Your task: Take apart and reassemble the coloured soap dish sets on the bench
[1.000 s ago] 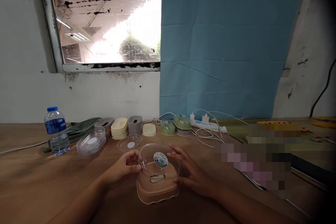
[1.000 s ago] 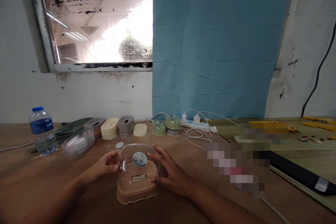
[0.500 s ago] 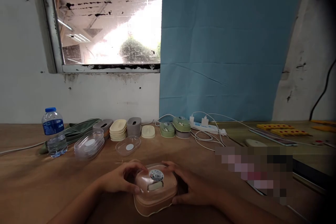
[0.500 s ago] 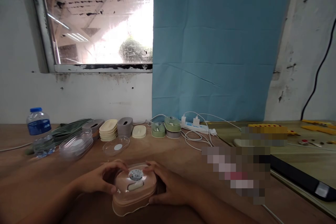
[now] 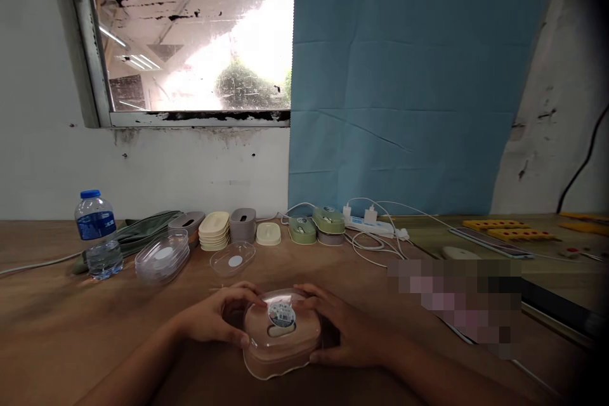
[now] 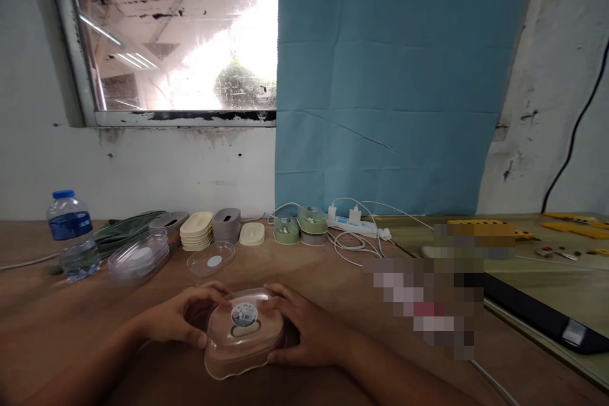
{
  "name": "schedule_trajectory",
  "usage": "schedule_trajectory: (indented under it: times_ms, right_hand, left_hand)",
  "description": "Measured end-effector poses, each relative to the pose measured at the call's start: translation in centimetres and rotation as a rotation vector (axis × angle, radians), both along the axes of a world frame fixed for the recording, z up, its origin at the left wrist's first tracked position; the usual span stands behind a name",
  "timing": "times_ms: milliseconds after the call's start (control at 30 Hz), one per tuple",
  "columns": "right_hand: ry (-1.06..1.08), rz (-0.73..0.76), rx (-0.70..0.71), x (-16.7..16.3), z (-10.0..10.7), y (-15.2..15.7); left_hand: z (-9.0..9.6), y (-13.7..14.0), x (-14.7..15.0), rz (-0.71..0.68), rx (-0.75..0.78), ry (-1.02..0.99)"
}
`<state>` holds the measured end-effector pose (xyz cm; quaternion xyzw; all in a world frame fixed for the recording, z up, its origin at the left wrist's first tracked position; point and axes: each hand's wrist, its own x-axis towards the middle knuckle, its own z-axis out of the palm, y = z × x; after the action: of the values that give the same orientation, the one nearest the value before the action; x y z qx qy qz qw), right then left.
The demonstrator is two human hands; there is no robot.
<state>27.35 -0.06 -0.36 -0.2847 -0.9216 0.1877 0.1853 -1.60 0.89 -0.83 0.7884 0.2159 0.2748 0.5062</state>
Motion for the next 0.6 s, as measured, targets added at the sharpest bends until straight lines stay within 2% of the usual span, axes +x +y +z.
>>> schedule_trajectory:
  times_ms: [200,333,600]
  right_hand:
    - [0.075,-0.206,0.047,-0.3,-0.3,0.3]
    - [0.066,-0.137,0.049,-0.1,-0.3,0.5]
    - [0.056,-0.079,0.051,0.5,0.0,1.4]
  left_hand:
    - [-0.1,0.1,0.5,0.238,0.148,0.067]
    - [-0.1,0.0,0.6,0.281,0.257,0.146]
    - [-0.1,0.0,0.2,0.302,0.325,0.217]
